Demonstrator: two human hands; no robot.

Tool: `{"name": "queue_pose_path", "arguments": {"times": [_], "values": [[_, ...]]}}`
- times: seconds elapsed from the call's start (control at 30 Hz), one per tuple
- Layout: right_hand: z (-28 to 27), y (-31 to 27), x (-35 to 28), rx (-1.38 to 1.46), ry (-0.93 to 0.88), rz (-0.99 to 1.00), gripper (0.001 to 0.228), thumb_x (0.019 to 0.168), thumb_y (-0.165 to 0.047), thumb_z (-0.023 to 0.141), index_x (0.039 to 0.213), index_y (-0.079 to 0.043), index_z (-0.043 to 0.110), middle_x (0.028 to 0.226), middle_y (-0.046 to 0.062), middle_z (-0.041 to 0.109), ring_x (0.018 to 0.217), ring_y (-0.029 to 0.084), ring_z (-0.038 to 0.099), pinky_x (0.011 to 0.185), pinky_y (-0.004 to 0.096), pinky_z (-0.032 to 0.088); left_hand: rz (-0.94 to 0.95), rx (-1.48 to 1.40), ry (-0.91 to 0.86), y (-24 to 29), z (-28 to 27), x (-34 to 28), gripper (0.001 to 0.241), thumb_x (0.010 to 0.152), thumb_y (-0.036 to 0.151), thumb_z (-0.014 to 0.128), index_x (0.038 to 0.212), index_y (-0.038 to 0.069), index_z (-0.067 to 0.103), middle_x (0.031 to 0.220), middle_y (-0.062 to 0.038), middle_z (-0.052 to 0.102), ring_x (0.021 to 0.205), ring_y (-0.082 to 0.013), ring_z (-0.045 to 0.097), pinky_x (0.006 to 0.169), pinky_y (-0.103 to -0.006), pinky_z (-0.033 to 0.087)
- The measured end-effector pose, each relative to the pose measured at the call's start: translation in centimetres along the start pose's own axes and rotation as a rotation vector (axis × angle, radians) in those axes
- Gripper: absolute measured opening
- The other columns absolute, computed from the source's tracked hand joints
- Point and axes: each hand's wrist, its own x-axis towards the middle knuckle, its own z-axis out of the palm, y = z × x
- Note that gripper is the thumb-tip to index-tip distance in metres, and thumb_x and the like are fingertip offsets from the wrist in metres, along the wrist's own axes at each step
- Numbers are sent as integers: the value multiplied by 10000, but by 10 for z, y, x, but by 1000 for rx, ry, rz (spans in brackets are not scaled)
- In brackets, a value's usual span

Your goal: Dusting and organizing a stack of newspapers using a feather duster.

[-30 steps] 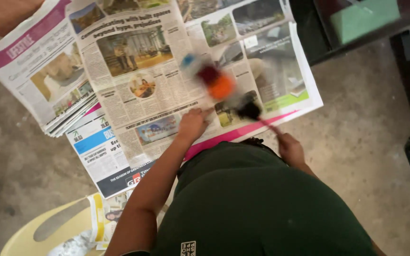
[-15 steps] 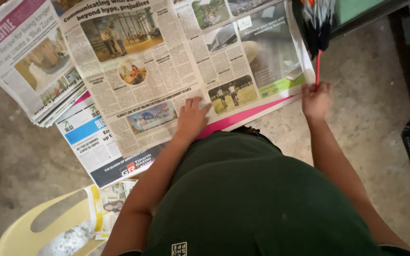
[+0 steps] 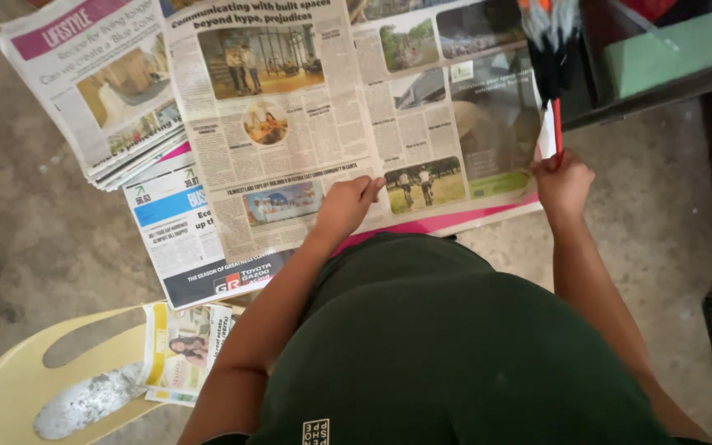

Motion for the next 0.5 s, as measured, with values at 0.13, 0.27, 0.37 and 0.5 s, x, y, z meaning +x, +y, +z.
{"name": "queue_pose_path", "arguments": {"times": [0.13, 0.27, 0.37, 0.5], "values": [[-8, -56, 11, 74, -26, 74, 334, 875, -147, 865, 804, -27, 561, 761, 162, 640, 677, 320, 628, 704, 427, 544, -39, -48, -3, 9, 10, 21, 428, 1047, 427, 573, 904, 55, 727, 834, -139, 751, 755, -338, 720, 724, -416, 560], [-7, -105, 5, 307, -144, -20, 283, 955, -41, 780, 795, -30, 548, 742, 77, 584, 705, 174, 574, 700, 338, 558, 156, -386, 1, 38, 29, 44, 333, 1026, 373, 620, 1211, 97, 648, 950, -106, 781, 857, -213, 761, 779, -352, 587], [-19, -170, -6, 404, -296, -22, 247, 917, -22, 786, 806, -34, 565, 727, 15, 569, 707, 103, 562, 645, 313, 531, 113, -582, -41, 74, 27, 61, 473, 991, 361, 675, 1370, 120, 525, 1034, -92, 774, 909, -167, 759, 801, -327, 588], [-36, -227, -16, 545, -489, 21, 243, 848, -120, 860, 869, -39, 632, 700, -12, 552, 698, 76, 525, 613, 307, 498, -40, -446, -132, 94, 18, 73, 615, 854, 331, 755, 1376, 92, 533, 929, -165, 793, 804, -201, 761, 716, -336, 574]]}}
